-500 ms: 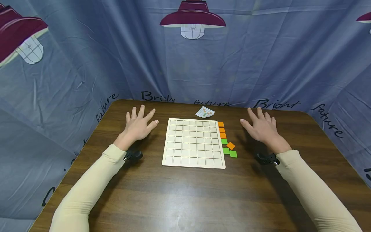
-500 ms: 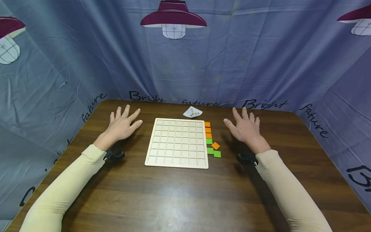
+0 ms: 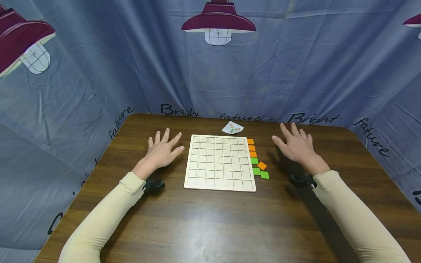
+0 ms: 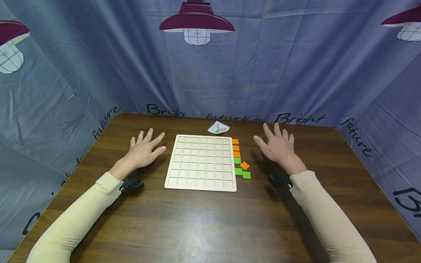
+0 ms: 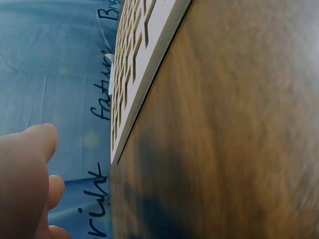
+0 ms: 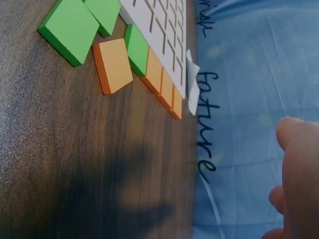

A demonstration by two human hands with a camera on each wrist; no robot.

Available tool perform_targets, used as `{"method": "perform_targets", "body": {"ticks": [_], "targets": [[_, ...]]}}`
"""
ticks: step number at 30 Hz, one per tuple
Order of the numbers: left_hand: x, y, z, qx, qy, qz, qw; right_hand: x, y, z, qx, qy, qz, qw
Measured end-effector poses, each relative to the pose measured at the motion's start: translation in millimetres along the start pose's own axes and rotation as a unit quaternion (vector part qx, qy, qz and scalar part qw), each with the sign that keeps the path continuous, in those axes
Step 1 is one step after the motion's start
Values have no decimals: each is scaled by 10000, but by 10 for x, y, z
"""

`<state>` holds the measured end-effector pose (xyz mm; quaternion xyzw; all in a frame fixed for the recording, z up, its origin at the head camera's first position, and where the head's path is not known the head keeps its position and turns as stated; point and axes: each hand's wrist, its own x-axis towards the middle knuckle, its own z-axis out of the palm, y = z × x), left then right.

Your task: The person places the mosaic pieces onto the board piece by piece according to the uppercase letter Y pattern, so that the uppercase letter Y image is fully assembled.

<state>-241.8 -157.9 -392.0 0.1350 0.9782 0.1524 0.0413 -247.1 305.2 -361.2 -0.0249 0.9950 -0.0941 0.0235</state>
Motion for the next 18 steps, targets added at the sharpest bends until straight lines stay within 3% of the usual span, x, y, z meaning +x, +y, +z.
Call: {"method": "perform_targets", "body": {"ticks": [7,18], "targets": [[-32,59,81,-83,-213,66,9997,-8,13,5,-2,-60,-11,10000],[-53,116,183,-87,-301,115,9994,-17,49,9,-22,-116,28,9999]]}}
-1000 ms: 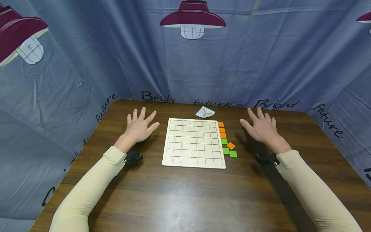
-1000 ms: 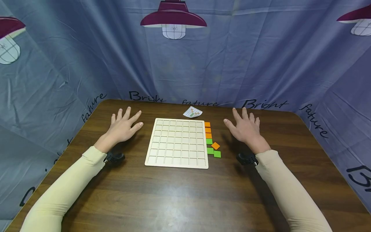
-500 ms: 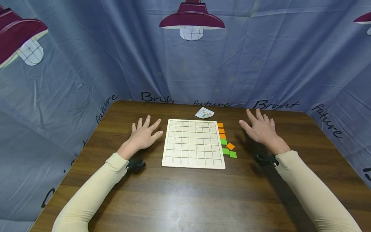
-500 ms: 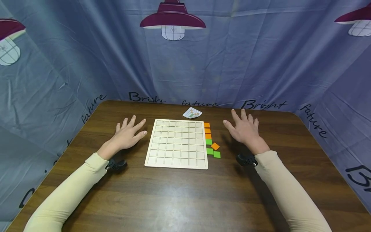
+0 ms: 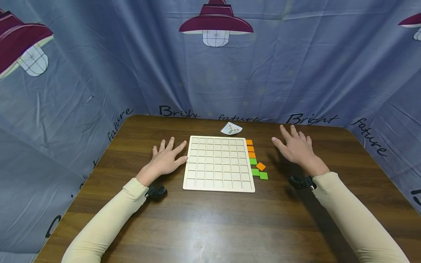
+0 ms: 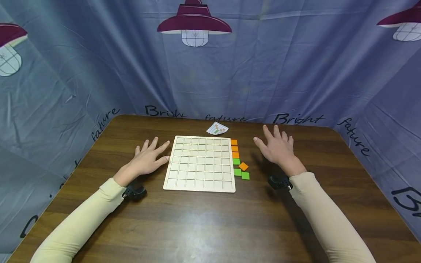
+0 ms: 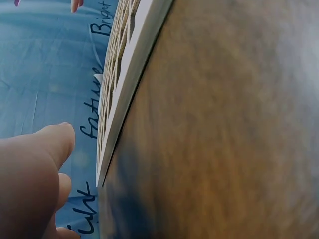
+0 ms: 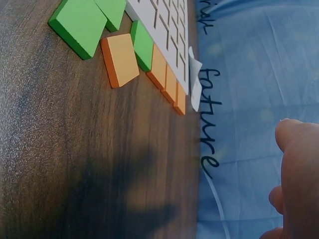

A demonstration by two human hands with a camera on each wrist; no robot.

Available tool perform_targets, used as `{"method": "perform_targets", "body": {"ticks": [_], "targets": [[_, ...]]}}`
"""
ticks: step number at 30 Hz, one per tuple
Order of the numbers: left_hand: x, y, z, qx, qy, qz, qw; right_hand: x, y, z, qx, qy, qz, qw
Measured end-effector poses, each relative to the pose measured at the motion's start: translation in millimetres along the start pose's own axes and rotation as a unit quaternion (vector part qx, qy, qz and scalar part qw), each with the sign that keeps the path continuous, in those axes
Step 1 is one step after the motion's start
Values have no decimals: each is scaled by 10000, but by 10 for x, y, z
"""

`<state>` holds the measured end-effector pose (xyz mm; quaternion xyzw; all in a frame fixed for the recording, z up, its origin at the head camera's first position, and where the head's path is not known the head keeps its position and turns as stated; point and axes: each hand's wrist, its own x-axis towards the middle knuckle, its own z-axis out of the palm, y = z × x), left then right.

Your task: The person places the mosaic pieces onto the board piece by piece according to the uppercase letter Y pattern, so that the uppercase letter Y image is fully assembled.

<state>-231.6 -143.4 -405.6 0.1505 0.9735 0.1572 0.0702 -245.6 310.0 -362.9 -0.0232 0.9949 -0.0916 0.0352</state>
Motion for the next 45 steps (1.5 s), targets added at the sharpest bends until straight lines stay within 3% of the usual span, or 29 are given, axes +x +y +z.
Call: {"method": "perform_targets", "body": {"ticks": [21,45], "targets": [[-49,-53,169,-242,-269,265,9990,-31,-33,59,0,88,-77,9999],[-2,-40,188,-32,-334,205,9992,-82,-115,74,7,94,-223,9997]]}}
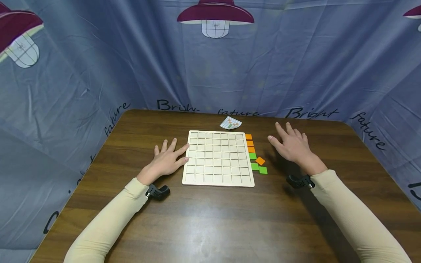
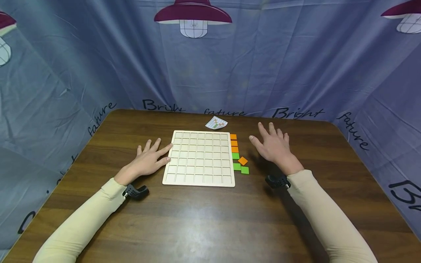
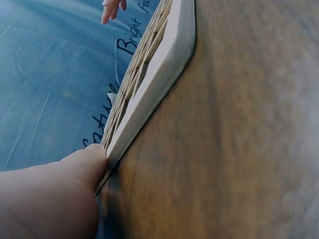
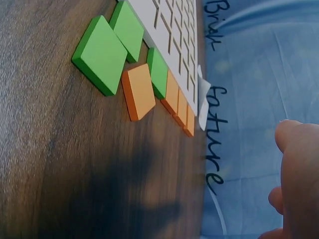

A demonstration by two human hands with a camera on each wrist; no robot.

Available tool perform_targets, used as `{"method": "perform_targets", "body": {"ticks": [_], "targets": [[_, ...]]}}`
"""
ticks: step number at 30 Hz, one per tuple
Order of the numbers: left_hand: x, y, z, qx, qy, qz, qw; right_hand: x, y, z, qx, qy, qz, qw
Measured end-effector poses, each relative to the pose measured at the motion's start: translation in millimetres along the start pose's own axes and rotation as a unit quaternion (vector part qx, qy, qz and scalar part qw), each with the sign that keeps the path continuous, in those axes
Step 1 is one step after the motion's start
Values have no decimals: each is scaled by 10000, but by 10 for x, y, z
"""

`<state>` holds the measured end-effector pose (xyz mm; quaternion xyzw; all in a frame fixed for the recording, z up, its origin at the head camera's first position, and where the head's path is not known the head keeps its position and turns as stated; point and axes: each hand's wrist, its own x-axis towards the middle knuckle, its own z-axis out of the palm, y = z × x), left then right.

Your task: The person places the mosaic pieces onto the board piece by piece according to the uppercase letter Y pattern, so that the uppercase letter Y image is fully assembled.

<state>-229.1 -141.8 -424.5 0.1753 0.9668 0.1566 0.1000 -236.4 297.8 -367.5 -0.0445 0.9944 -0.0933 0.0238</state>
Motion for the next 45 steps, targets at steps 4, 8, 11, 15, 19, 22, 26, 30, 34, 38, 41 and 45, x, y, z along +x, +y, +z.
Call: {"method": "perform_targets", "body": {"ticks": [4,8,11,15,19,22,26,30,34,38,41,45], "targets": [[6,3,12,53,-7,-41,10000,-5,-35,10,24,6,-39,10000],[11,7,14,63,11,-54,10000,-11,-70,19,40,-24,-96,9999],[12,2,6,69,5,-51,10000,-17,-96,29,44,-63,-139,9999],[2,2,3,74,5,-30,10000,-31,-126,48,49,-96,-196,9998],[-4,0,10,65,29,-12,10000,-70,-153,70,77,-88,-373,9992],[0,-3,18,37,17,-34,10000,-125,-165,97,126,-83,-532,9985],[6,0,25,43,34,-47,10000,-229,-180,149,194,-48,-665,9976],[15,-5,19,26,38,-61,10000,-349,-194,207,276,4,-778,9966],[17,-5,12,35,33,-44,10000,-462,-208,258,351,11,-892,9954],[21,-4,7,66,42,-43,10000,-542,-214,302,403,1,-983,9943],[16,-2,12,117,81,-27,9999,-586,-223,337,455,-2,-1072,9932],[6,-1,21,123,122,-5,9999,-618,-230,389,495,79,-1276,9906]]}}
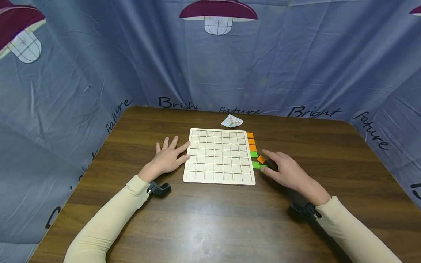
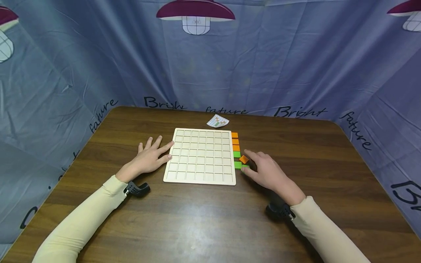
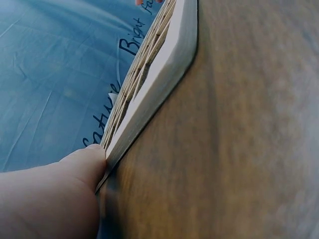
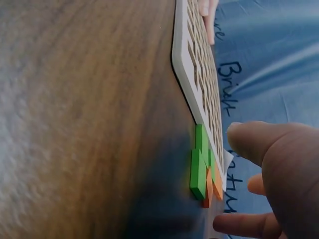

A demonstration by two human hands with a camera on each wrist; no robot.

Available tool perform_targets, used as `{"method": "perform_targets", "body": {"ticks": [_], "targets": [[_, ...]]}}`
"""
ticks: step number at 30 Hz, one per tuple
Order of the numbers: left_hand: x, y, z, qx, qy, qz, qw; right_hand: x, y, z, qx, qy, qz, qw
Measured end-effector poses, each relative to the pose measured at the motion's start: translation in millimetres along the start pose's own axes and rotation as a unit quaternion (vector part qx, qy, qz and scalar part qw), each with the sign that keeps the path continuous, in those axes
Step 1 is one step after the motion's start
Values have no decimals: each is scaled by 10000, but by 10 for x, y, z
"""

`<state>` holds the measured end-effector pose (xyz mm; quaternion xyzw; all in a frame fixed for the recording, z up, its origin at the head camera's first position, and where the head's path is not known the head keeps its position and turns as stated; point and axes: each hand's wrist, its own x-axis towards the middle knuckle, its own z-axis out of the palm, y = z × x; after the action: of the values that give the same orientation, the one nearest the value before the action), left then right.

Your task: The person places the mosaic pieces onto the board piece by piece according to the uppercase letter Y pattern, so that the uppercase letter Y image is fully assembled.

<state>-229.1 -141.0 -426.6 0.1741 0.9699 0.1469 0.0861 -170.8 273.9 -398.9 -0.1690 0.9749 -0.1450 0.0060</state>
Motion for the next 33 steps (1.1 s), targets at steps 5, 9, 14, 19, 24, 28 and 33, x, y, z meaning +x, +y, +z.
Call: {"method": "perform_targets", "body": {"ticks": [5,9,14,19,24,28,33], "targets": [[3,0,-9,-30,-23,-7,10000,-14,3,44,-6,63,-227,9997],[6,0,-17,-23,-25,-19,10000,-18,-3,64,1,99,-404,9991],[7,-5,-11,-19,-9,-21,10000,-20,-7,90,-80,175,-639,9978],[12,-9,4,-35,16,-11,10000,-16,-9,114,-71,322,-956,9949],[8,-5,-2,-40,27,9,10000,-3,-15,120,-61,374,-1099,9932],[1,2,-3,-47,27,4,10000,8,-14,108,-55,375,-1162,9925],[-3,3,-3,-64,29,-12,10000,26,-9,100,-27,371,-1202,9920]]}}
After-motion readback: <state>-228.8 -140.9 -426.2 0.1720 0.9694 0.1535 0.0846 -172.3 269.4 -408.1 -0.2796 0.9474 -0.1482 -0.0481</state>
